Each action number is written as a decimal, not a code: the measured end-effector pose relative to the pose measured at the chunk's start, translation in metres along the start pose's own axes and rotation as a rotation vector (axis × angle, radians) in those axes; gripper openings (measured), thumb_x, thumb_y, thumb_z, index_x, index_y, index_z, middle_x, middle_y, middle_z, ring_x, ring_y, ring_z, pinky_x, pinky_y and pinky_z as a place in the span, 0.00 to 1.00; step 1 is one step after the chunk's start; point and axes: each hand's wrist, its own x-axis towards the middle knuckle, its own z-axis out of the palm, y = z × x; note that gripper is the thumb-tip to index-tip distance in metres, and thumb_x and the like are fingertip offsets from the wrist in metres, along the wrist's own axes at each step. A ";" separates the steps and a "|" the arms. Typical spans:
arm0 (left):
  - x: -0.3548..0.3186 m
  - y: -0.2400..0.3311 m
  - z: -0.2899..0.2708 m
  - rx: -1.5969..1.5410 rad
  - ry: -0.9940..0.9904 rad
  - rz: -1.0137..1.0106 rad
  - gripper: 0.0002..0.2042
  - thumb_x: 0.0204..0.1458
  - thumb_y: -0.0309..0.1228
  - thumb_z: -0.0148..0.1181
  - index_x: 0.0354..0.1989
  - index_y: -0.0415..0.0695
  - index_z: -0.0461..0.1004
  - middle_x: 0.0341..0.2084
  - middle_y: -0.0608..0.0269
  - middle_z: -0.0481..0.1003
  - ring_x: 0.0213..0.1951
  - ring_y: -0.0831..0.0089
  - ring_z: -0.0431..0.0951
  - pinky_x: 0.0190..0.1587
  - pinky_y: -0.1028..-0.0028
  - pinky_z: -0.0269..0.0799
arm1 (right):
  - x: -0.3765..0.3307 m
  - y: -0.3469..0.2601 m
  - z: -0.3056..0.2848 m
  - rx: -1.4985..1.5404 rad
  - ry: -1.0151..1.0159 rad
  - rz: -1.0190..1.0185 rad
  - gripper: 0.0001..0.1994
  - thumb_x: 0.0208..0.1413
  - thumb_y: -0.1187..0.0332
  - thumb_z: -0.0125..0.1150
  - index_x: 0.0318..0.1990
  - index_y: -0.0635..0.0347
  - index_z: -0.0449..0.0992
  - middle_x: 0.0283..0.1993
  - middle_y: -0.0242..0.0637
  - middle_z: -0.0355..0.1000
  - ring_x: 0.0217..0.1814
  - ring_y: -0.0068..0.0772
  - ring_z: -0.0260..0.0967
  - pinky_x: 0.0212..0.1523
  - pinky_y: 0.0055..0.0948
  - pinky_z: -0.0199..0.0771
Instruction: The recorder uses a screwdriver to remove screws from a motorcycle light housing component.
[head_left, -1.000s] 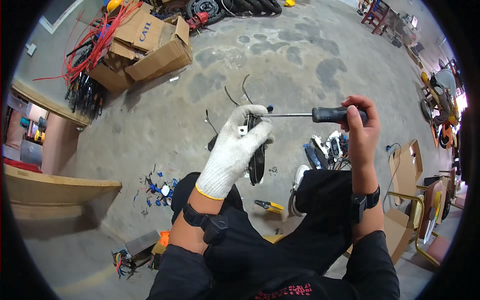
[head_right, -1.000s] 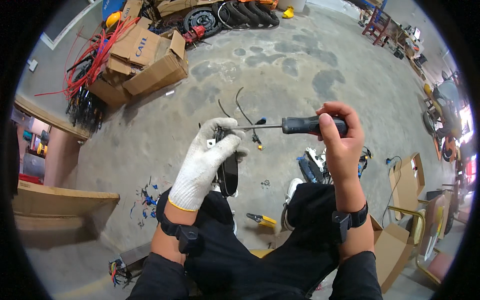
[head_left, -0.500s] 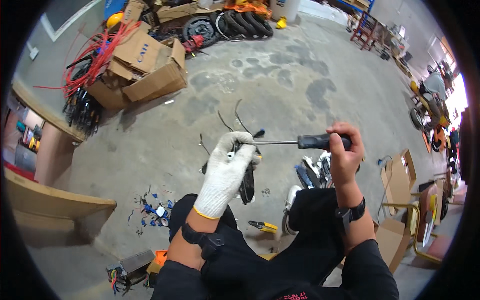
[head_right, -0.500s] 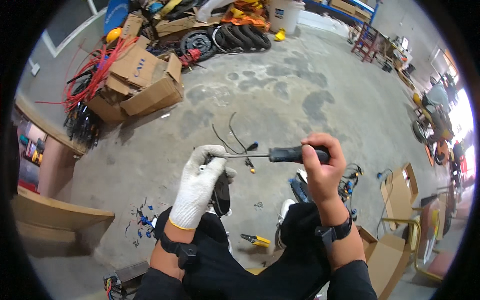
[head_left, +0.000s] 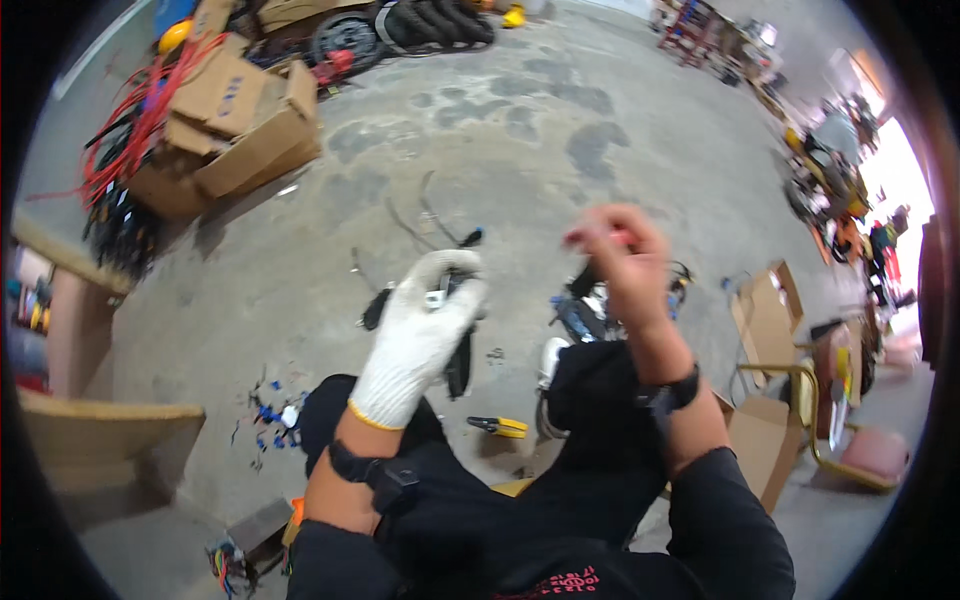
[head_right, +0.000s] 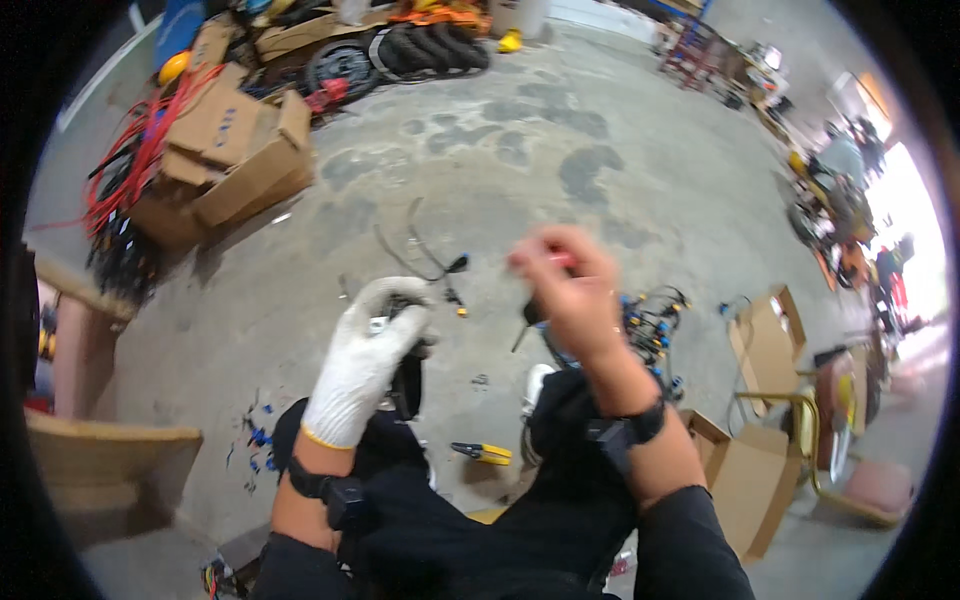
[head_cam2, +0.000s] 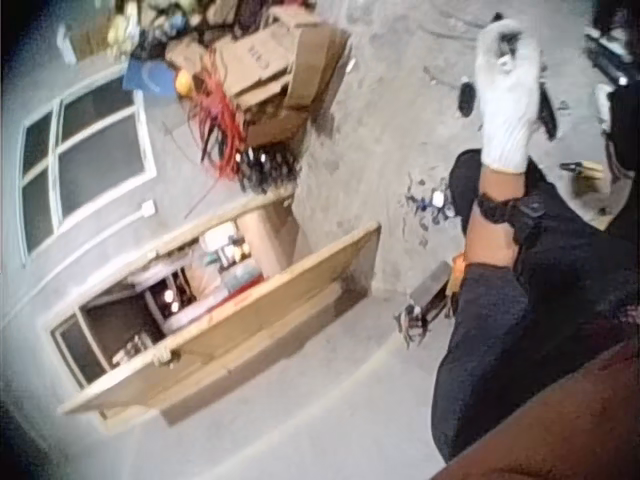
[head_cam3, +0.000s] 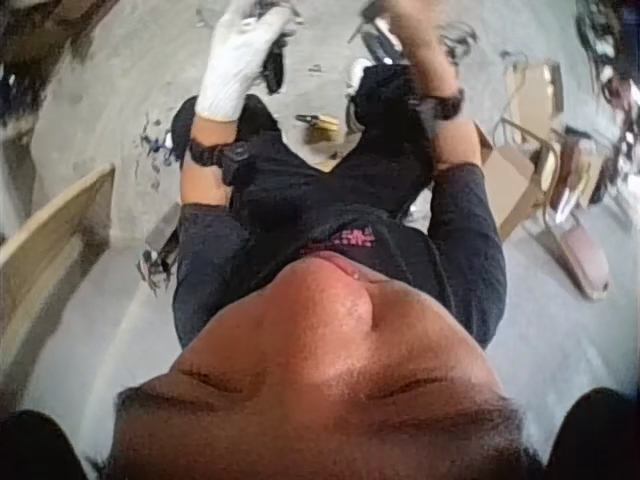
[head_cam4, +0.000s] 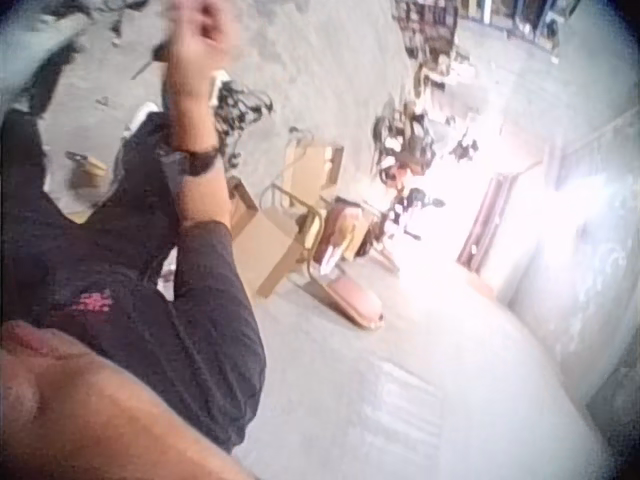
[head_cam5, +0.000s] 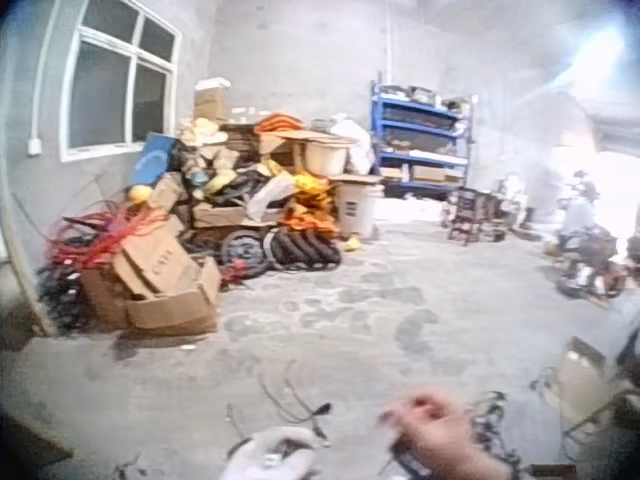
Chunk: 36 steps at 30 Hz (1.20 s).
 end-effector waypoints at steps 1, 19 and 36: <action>-0.003 -0.001 -0.001 0.011 0.028 -0.017 0.10 0.59 0.27 0.60 0.49 0.43 0.75 0.36 0.67 0.76 0.34 0.77 0.79 0.37 0.76 0.77 | -0.005 -0.003 0.017 -0.099 -0.091 -0.025 0.06 0.60 0.70 0.64 0.40 0.62 0.79 0.34 0.33 0.76 0.32 0.23 0.69 0.34 0.23 0.69; 0.003 -0.022 0.008 0.488 0.094 0.248 0.27 0.52 0.24 0.63 0.63 0.47 0.70 0.53 0.49 0.77 0.53 0.65 0.79 0.56 0.70 0.72 | -0.023 -0.006 0.060 -0.269 -0.334 0.013 0.07 0.56 0.68 0.67 0.37 0.62 0.81 0.32 0.41 0.74 0.32 0.36 0.73 0.34 0.33 0.73; 0.025 -0.009 -0.016 -0.126 0.251 0.071 0.19 0.58 0.31 0.63 0.56 0.41 0.73 0.35 0.62 0.77 0.34 0.76 0.80 0.35 0.77 0.74 | -0.134 0.310 0.054 -0.013 0.149 1.186 0.12 0.57 0.66 0.53 0.23 0.59 0.70 0.18 0.34 0.65 0.17 0.33 0.64 0.18 0.35 0.67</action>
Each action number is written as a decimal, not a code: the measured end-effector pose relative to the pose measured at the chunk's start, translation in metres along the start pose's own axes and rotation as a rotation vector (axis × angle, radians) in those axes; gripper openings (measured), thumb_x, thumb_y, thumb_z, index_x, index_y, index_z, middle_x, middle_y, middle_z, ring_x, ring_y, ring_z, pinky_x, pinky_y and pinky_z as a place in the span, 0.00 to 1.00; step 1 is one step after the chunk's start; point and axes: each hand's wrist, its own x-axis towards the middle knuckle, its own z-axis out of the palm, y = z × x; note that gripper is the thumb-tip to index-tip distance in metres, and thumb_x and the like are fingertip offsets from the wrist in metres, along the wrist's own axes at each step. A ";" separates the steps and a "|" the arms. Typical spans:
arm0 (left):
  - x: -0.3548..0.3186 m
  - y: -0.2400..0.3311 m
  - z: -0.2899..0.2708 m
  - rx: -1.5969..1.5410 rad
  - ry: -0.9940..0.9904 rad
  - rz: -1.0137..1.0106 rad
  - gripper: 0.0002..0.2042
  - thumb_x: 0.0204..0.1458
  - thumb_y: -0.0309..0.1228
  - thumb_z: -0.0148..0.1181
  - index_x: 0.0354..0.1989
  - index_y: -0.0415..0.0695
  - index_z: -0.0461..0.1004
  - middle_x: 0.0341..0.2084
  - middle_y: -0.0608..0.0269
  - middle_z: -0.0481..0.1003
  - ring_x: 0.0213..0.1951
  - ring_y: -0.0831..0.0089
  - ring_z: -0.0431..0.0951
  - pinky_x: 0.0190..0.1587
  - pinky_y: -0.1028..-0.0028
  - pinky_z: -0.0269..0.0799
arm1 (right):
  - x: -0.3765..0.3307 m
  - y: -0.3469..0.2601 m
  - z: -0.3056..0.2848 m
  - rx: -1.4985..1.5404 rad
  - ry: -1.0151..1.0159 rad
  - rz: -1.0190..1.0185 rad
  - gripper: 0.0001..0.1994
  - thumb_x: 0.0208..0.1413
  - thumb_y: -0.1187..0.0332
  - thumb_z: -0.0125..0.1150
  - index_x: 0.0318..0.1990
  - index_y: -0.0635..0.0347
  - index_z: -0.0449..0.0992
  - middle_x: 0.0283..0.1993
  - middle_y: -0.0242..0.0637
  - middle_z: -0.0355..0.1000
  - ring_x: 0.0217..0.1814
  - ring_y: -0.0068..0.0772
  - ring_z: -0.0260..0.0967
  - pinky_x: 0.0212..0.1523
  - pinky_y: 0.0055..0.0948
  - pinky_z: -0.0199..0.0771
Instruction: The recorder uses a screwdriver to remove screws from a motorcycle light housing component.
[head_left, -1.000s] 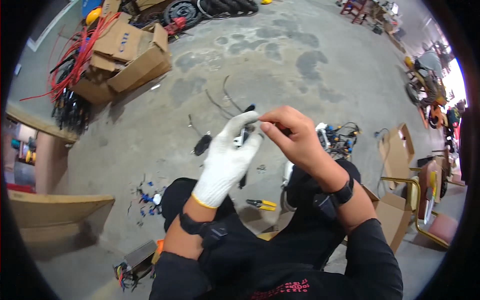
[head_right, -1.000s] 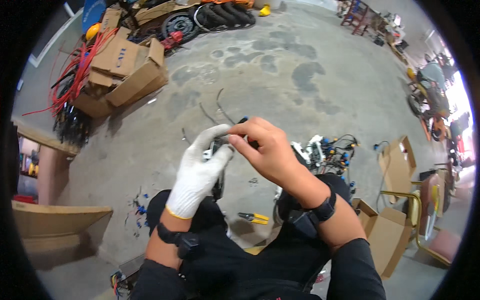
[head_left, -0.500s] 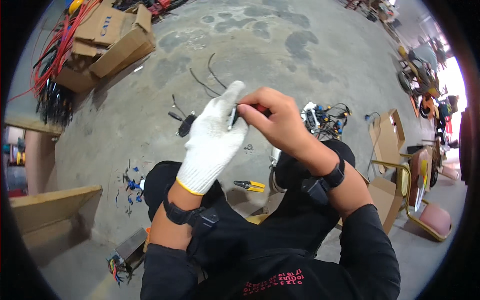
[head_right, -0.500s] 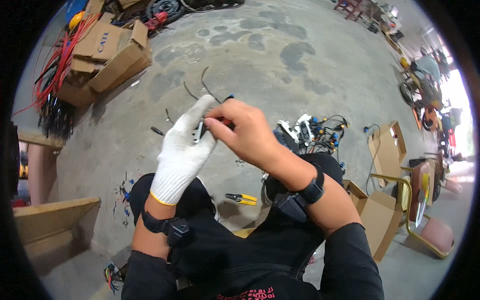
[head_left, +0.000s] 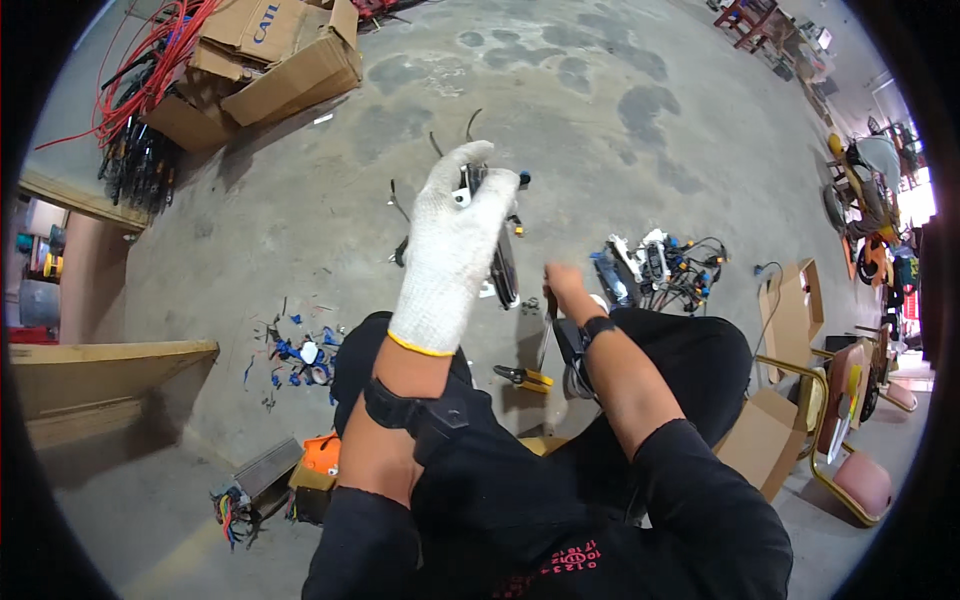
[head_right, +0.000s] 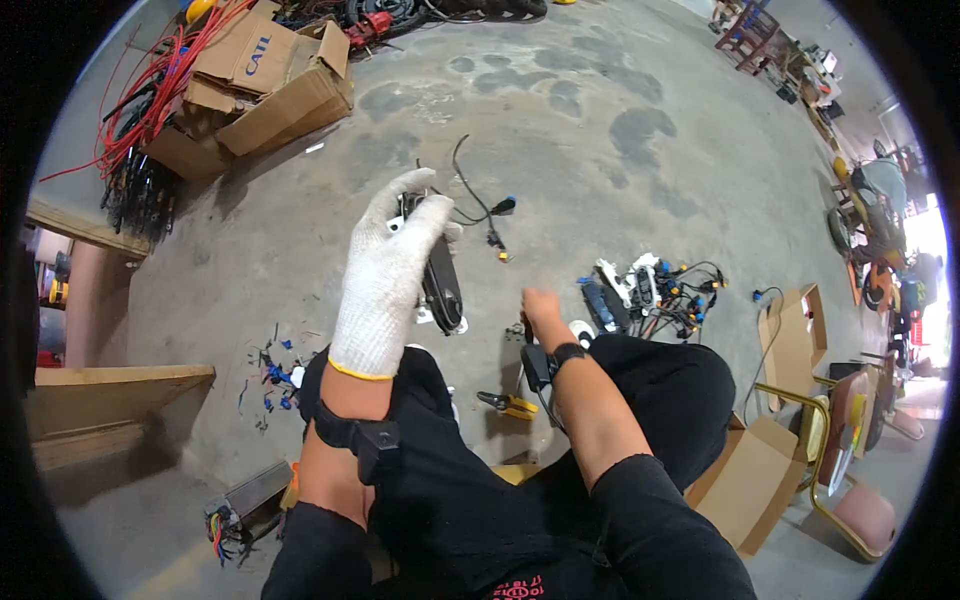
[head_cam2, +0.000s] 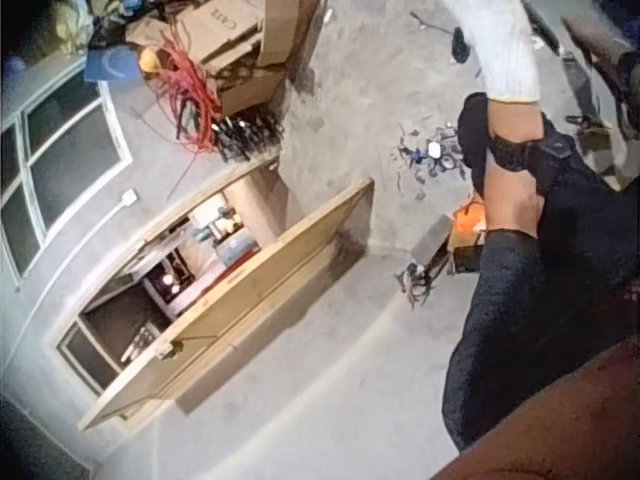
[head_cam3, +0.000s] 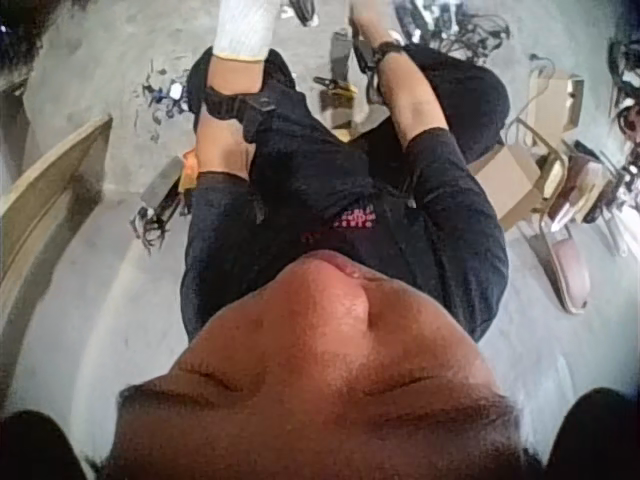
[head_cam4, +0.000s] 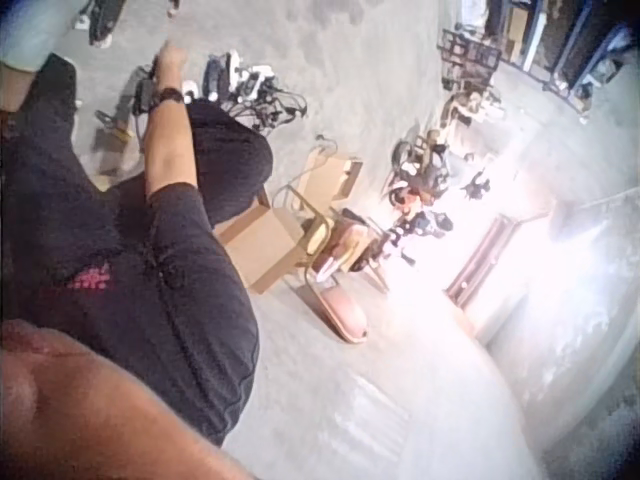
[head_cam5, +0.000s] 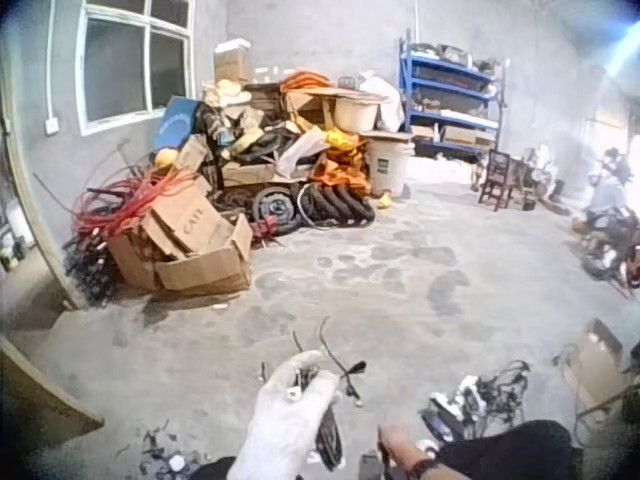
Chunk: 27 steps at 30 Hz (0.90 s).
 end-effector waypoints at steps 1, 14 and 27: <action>-0.004 0.010 -0.002 0.028 0.023 -0.070 0.19 0.58 0.32 0.63 0.56 0.40 0.73 0.36 0.62 0.77 0.34 0.76 0.80 0.36 0.76 0.74 | 0.013 0.036 -0.008 -0.061 0.005 0.099 0.12 0.58 0.66 0.53 0.23 0.58 0.70 0.18 0.35 0.65 0.17 0.34 0.64 0.19 0.36 0.68; -0.001 0.022 -0.007 0.067 0.048 -0.137 0.18 0.59 0.30 0.62 0.56 0.38 0.72 0.41 0.60 0.76 0.38 0.75 0.79 0.41 0.77 0.75 | 0.050 0.174 0.002 0.230 0.013 0.376 0.11 0.58 0.68 0.50 0.24 0.61 0.69 0.20 0.40 0.66 0.17 0.38 0.65 0.19 0.37 0.70; 0.006 0.017 -0.008 -0.020 -0.003 -0.151 0.18 0.61 0.30 0.57 0.58 0.36 0.70 0.41 0.55 0.77 0.38 0.71 0.80 0.42 0.72 0.78 | 0.043 0.135 -0.007 0.105 -0.066 0.372 0.15 0.62 0.62 0.51 0.23 0.59 0.67 0.20 0.38 0.66 0.18 0.38 0.69 0.18 0.39 0.68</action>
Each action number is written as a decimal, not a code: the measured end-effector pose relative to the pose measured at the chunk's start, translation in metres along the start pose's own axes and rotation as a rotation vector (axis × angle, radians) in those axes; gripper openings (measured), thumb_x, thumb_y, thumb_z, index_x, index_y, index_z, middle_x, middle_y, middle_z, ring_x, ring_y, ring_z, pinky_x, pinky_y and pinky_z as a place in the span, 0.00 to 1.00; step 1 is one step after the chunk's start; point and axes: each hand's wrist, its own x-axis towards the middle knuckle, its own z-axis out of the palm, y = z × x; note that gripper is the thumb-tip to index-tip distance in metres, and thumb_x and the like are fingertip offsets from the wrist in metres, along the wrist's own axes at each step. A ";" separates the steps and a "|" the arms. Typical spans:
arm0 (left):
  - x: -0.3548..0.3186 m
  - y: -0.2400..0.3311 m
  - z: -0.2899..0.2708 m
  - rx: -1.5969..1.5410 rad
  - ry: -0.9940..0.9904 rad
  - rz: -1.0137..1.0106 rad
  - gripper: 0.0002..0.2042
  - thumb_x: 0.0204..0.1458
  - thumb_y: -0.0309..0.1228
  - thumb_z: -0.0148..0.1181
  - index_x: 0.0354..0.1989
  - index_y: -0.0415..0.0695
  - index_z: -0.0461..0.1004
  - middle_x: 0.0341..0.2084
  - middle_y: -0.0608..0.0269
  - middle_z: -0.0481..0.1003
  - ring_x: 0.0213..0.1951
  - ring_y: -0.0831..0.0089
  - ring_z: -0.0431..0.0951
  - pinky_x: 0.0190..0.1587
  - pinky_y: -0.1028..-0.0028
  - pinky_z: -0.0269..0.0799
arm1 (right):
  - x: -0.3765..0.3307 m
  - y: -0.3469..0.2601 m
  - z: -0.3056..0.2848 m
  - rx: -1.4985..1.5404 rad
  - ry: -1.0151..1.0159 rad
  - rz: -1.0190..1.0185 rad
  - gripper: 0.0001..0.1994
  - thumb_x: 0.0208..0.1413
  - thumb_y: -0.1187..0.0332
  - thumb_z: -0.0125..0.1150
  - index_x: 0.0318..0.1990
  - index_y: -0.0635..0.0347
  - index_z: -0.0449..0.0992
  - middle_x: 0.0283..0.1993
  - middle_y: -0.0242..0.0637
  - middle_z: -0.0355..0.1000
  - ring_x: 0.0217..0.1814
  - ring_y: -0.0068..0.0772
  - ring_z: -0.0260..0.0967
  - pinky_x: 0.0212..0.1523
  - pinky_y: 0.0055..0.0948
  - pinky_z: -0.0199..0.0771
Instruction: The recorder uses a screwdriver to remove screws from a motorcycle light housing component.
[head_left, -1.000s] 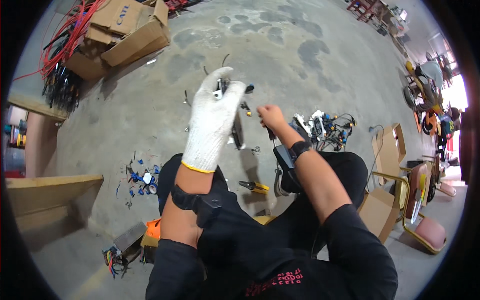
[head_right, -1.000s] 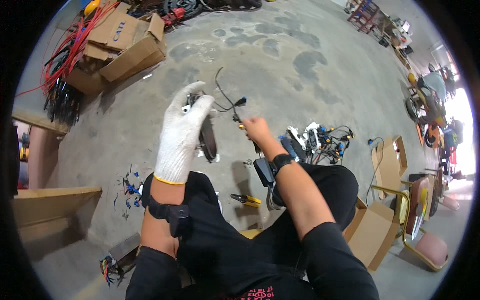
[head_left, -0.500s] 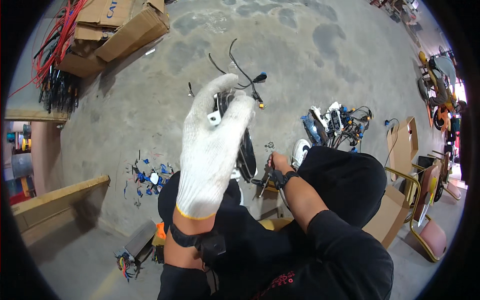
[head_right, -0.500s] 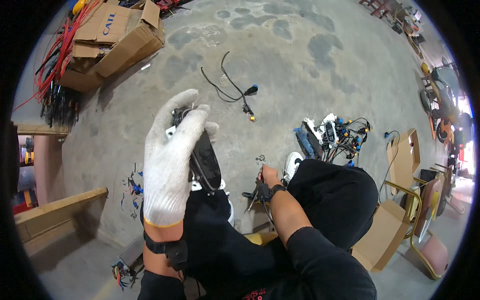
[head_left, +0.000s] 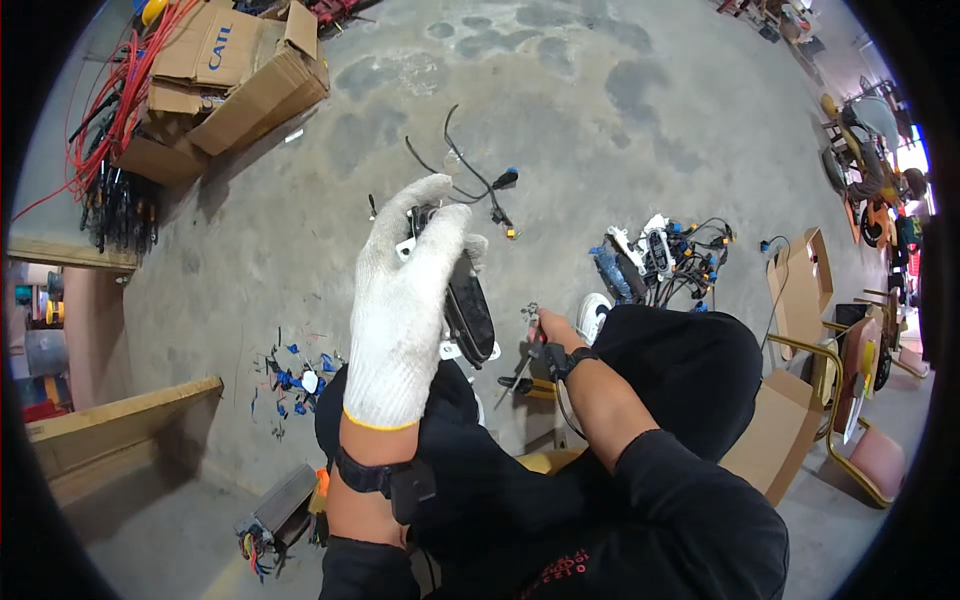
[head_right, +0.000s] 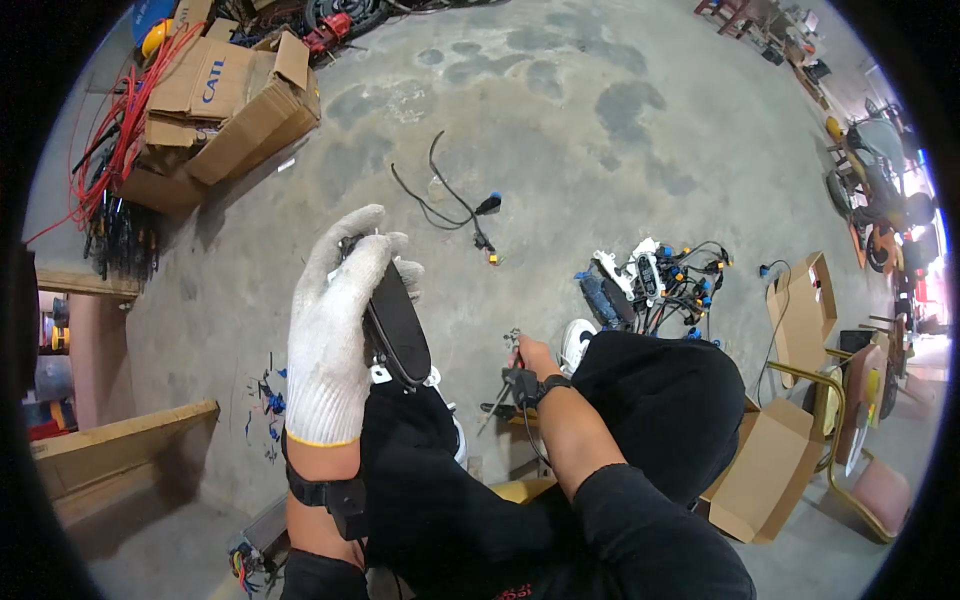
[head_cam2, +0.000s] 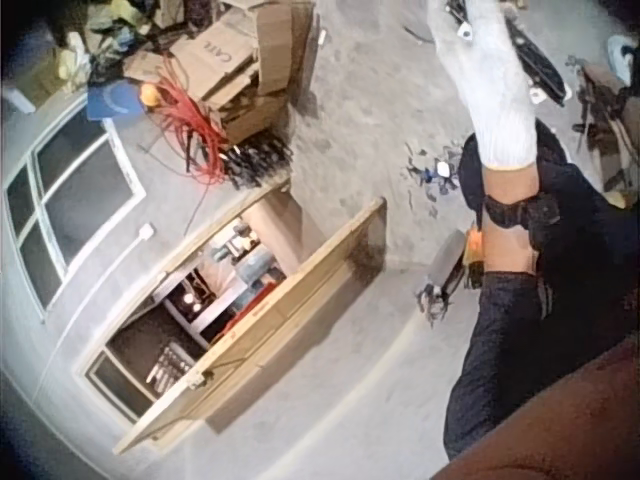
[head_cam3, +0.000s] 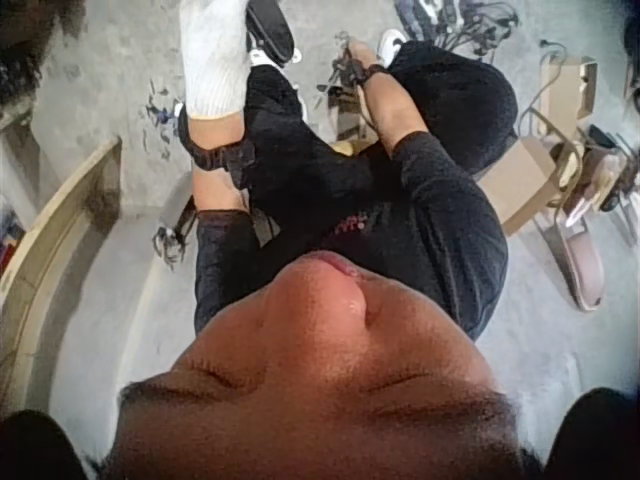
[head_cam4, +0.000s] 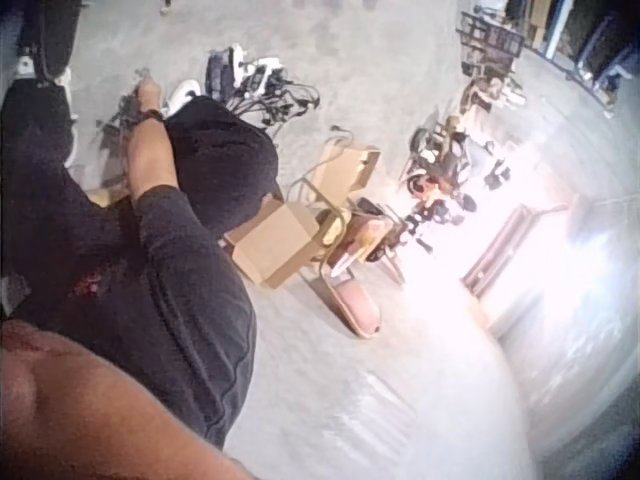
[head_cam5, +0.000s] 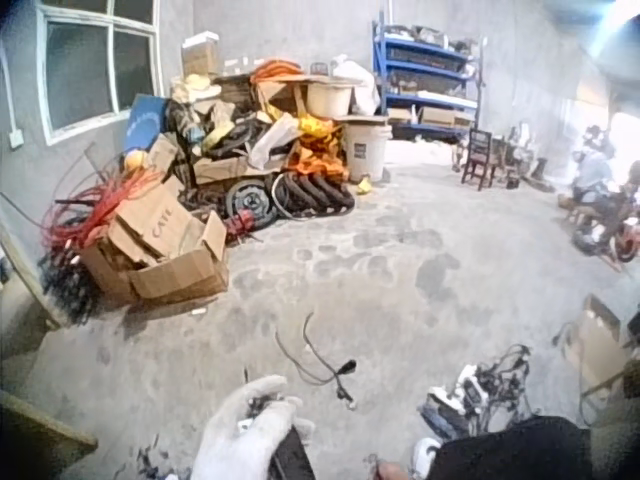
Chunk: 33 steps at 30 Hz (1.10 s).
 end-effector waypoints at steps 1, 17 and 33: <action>-0.001 0.001 -0.001 -0.034 -0.037 -0.032 0.18 0.61 0.31 0.56 0.58 0.36 0.69 0.41 0.54 0.77 0.38 0.70 0.80 0.42 0.71 0.79 | -0.007 -0.013 -0.001 -0.086 -0.105 0.023 0.15 0.62 0.61 0.50 0.24 0.57 0.67 0.20 0.37 0.69 0.21 0.36 0.73 0.21 0.36 0.71; -0.011 -0.013 -0.015 -0.627 -0.347 -0.089 0.22 0.67 0.51 0.46 0.52 0.45 0.71 0.34 0.52 0.76 0.28 0.62 0.80 0.30 0.61 0.82 | -0.302 -0.299 0.018 0.340 -0.224 -0.670 0.12 0.62 0.60 0.61 0.41 0.59 0.70 0.31 0.33 0.70 0.29 0.25 0.72 0.22 0.20 0.77; -0.017 -0.017 0.005 -0.556 -0.329 -0.144 0.25 0.68 0.51 0.41 0.52 0.40 0.72 0.35 0.55 0.77 0.29 0.64 0.81 0.33 0.62 0.83 | -0.415 -0.277 0.023 0.140 -0.165 -1.203 0.11 0.64 0.60 0.60 0.41 0.57 0.71 0.27 0.29 0.72 0.16 0.16 0.60 0.14 0.18 0.53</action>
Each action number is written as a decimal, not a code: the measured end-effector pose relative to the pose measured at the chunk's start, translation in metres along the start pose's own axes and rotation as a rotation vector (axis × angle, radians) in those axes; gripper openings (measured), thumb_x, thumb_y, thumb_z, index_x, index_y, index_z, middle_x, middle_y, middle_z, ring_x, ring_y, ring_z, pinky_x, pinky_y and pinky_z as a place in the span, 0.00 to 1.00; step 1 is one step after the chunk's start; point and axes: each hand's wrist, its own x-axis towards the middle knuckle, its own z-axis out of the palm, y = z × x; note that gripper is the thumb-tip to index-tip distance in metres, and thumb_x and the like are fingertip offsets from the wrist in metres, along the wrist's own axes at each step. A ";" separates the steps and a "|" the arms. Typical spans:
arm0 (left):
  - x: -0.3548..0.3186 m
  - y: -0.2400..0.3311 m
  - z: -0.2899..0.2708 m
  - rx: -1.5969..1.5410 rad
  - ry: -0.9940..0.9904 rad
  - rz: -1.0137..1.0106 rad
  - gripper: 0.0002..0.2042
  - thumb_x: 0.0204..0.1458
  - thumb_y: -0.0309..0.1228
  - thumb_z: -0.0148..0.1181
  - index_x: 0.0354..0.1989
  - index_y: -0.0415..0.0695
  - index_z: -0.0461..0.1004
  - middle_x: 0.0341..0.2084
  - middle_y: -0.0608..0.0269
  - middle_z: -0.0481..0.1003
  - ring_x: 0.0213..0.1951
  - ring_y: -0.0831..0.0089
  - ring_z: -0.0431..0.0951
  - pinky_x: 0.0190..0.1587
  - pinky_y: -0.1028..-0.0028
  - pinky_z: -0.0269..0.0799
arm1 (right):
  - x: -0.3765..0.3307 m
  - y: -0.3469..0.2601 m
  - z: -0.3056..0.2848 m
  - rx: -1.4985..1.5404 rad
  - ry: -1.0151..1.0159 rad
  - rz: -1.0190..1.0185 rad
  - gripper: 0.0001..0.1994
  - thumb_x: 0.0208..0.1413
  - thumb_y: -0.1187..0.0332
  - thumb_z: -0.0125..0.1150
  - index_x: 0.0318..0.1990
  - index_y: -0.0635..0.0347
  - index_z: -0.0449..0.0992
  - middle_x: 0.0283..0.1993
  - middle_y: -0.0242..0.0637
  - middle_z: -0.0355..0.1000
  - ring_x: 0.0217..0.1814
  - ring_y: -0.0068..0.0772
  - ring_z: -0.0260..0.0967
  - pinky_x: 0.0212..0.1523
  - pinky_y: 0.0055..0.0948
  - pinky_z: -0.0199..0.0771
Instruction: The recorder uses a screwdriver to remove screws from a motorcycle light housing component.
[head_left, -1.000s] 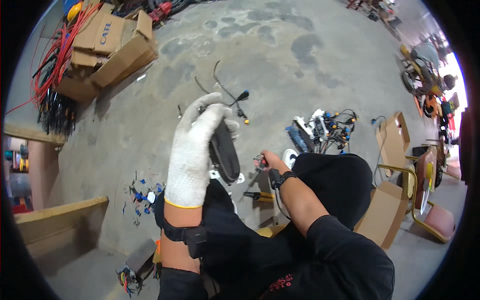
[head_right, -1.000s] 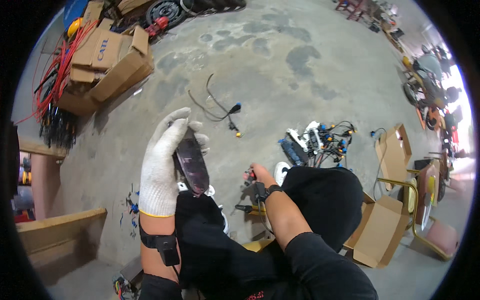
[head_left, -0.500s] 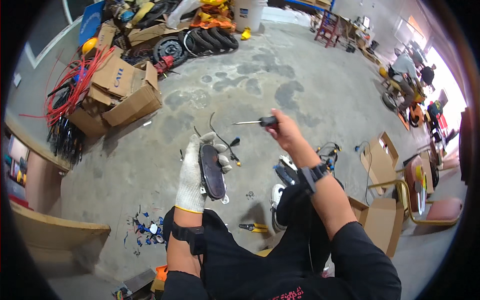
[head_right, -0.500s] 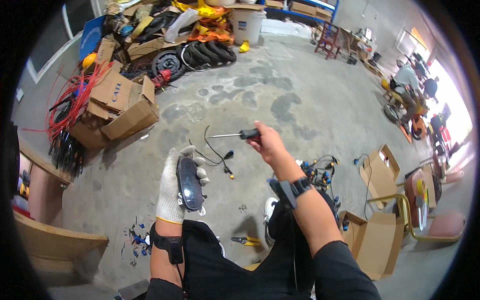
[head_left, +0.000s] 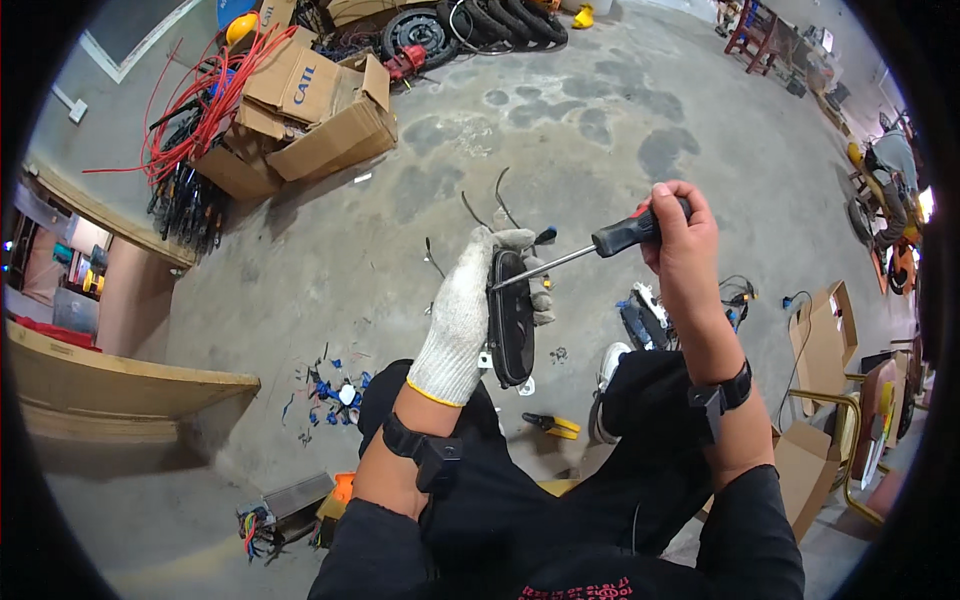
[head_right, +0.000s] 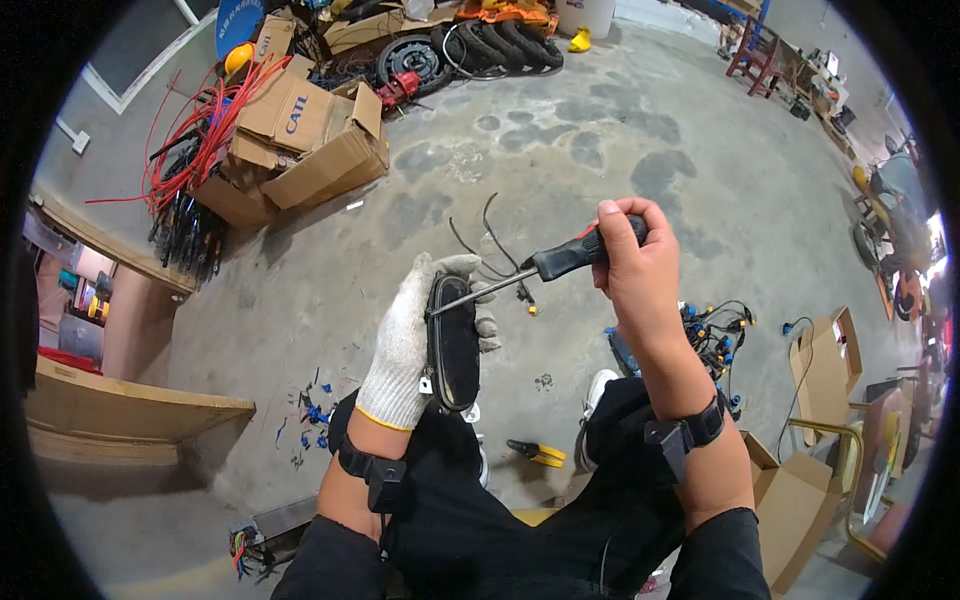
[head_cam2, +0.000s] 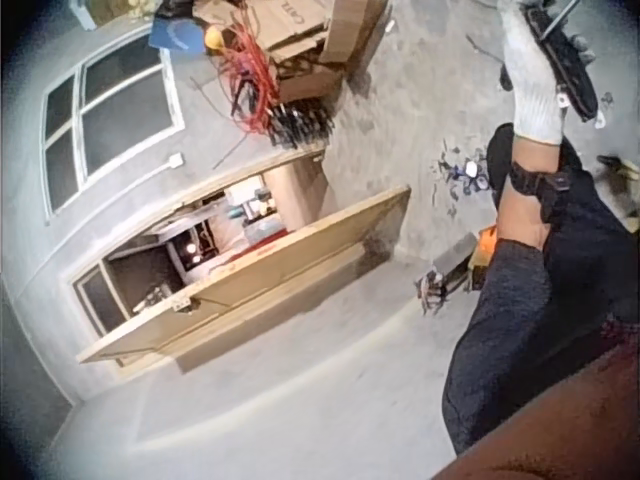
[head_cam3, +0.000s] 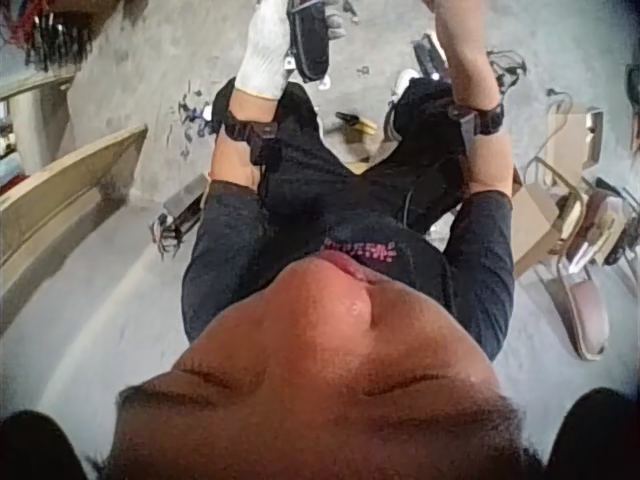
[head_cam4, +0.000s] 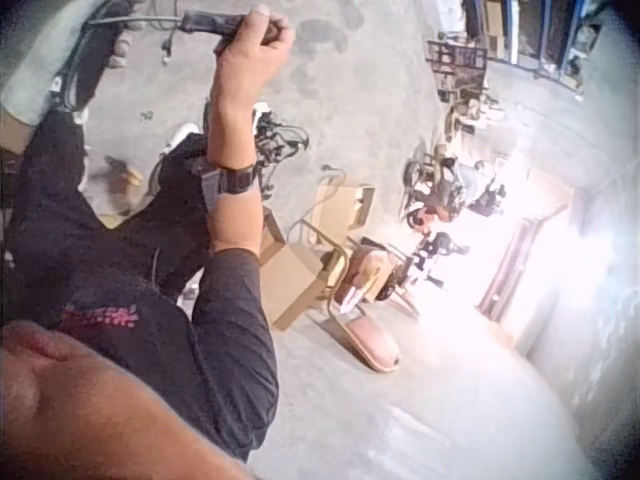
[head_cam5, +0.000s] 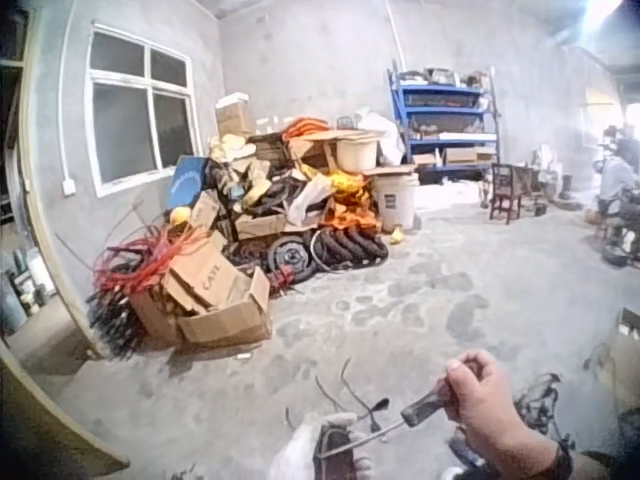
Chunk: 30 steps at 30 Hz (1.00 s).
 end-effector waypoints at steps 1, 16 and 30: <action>0.001 -0.002 0.000 0.052 0.016 0.012 0.25 0.68 0.52 0.40 0.52 0.40 0.72 0.35 0.56 0.76 0.28 0.65 0.81 0.33 0.62 0.83 | -0.002 -0.002 -0.001 -0.016 -0.001 0.000 0.11 0.64 0.60 0.60 0.42 0.57 0.71 0.27 0.29 0.72 0.17 0.15 0.60 0.15 0.18 0.55; 0.017 -0.009 0.009 0.281 0.144 -0.025 0.28 0.67 0.55 0.39 0.53 0.40 0.72 0.34 0.50 0.76 0.25 0.65 0.81 0.29 0.65 0.82 | -0.006 -0.009 -0.010 -0.087 0.075 -0.164 0.12 0.62 0.62 0.62 0.43 0.62 0.71 0.27 0.30 0.71 0.20 0.16 0.64 0.21 0.18 0.64; 0.011 -0.006 0.007 0.310 0.164 -0.008 0.28 0.68 0.54 0.39 0.52 0.39 0.72 0.33 0.53 0.74 0.25 0.67 0.79 0.29 0.66 0.81 | -0.010 -0.007 -0.009 -0.131 0.061 -0.136 0.13 0.63 0.61 0.62 0.42 0.61 0.71 0.26 0.29 0.71 0.19 0.16 0.64 0.20 0.19 0.63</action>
